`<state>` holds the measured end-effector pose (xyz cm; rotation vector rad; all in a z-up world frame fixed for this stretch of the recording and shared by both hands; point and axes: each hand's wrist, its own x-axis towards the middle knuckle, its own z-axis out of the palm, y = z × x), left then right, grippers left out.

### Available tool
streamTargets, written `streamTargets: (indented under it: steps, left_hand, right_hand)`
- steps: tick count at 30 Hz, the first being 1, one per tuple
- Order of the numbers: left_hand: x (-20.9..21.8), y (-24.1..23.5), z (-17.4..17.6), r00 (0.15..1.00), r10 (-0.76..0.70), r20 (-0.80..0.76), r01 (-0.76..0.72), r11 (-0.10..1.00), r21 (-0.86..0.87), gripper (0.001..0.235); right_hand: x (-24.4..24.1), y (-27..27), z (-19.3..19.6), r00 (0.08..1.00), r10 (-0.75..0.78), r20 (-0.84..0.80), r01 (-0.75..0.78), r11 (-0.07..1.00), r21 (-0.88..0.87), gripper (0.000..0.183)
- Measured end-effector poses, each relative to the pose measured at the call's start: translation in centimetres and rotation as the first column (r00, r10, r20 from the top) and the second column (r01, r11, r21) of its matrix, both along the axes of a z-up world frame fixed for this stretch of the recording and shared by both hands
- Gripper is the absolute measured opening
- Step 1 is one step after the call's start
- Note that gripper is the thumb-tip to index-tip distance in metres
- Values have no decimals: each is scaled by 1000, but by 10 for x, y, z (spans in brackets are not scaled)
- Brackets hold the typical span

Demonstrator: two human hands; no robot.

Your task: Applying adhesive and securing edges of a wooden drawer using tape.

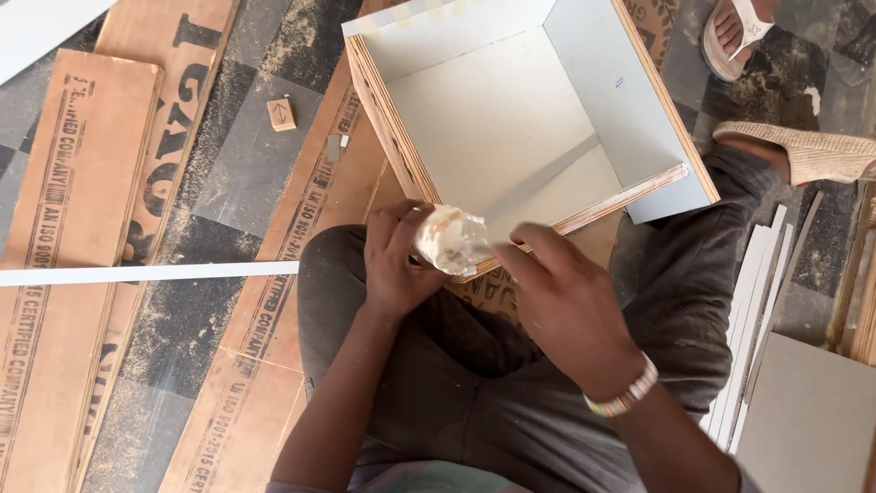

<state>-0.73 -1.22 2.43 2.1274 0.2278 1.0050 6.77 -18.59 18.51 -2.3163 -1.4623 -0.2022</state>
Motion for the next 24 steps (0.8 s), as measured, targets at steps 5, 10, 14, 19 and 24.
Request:
streamTargets:
  steps: [5,10,14,19,24]
  left_hand:
    - [-2,-2,1,999,-9,-50,9,1000,1,74]
    - [-1,-1,-2,997,-42,-72,41,999,-18,71]
    - [-3,2,0,998,-37,-56,36,999,-12,75]
    - [0,1,-3,998,-13,-62,12,1000,-25,78]
    - [-1,-2,-3,998,-27,-63,30,999,32,78]
  right_hand:
    - [10,22,-20,994,76,78,-58,977,-205,32]
    - [13,25,-31,991,93,95,-69,970,-235,30]
    - [21,7,-28,983,17,-180,-43,990,-137,21]
    - [21,-23,-35,891,-50,-451,148,971,185,16]
    - [9,-23,-56,835,-85,-543,268,926,267,18]
